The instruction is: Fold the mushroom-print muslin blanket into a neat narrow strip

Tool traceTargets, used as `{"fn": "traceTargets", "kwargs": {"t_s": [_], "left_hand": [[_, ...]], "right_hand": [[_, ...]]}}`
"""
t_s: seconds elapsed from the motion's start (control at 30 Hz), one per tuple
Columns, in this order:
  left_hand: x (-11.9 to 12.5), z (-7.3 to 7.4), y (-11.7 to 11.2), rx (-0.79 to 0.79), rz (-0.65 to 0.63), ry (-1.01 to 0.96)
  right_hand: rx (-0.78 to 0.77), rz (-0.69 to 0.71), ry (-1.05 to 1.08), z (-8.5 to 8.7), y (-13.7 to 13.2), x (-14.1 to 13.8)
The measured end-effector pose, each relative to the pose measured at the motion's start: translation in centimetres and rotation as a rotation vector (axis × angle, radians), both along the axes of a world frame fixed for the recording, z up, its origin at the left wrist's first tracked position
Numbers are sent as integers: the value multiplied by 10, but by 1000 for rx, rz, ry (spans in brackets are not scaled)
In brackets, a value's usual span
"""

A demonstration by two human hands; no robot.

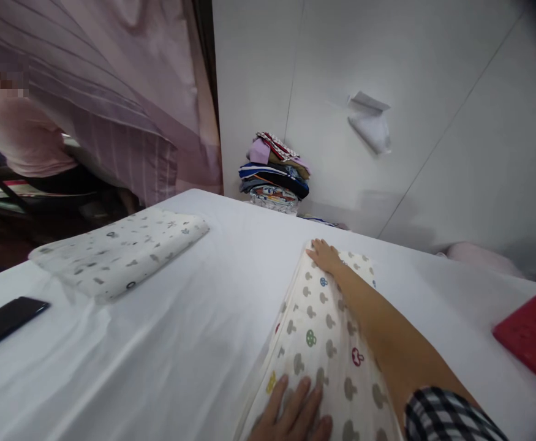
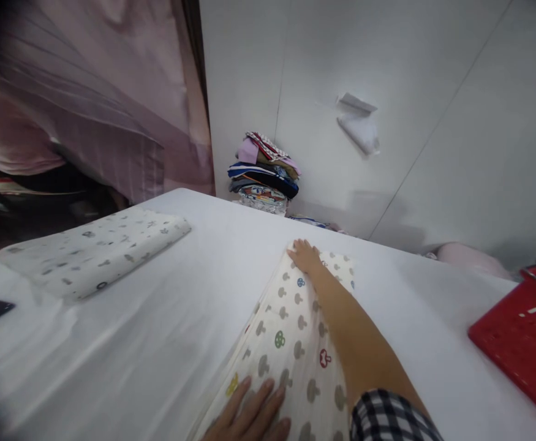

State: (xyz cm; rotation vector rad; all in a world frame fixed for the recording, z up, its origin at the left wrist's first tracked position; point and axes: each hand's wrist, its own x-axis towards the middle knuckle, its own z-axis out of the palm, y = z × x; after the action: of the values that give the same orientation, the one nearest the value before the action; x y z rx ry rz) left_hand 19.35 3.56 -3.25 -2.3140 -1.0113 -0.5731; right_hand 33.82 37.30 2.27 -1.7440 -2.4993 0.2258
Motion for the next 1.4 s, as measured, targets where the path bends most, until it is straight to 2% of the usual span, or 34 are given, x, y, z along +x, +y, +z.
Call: {"fn": "traceTargets", "kwargs": {"t_s": [0.1, 0.2, 0.33, 0.47, 0.57, 0.63, 0.7, 0.8, 0.93, 1.1, 1.27, 1.4], "left_hand": [[-1, 10, 1, -33, -27, 32], [-6, 20, 1, -94, -74, 69], [-10, 22, 0, -341, -116, -9], [-11, 23, -1, -625, -136, -145], [-13, 29, -3, -722, -165, -144], [-15, 36, -7, -756, -184, -143], [-17, 45, -12, -788, -177, -154], [-17, 55, -17, -811, -149, -170], [-15, 57, -17, -795, -154, -186], [-13, 63, -13, -780, -164, -194], [-31, 74, -23, -790, -67, -193], [-53, 65, -42, -817, 32, -272]], "right_hand": [[-64, -26, -36, -1, 5, -7], [-64, -31, -49, 0, 2, -8], [-17, -25, -47, -1, -10, -14], [-105, -17, -21, 1, -15, -21], [-111, -44, 5, 7, -22, -24], [-94, -62, 32, 10, -37, -25], [-82, -51, 50, 11, -64, -25], [-110, -5, 59, 11, -119, -21], [-162, 30, 79, 12, -198, -6], [-191, 21, 88, 19, -283, 18], [-212, 39, 113, 24, -359, 29], [-198, 87, 127, 19, -405, 32]]}}
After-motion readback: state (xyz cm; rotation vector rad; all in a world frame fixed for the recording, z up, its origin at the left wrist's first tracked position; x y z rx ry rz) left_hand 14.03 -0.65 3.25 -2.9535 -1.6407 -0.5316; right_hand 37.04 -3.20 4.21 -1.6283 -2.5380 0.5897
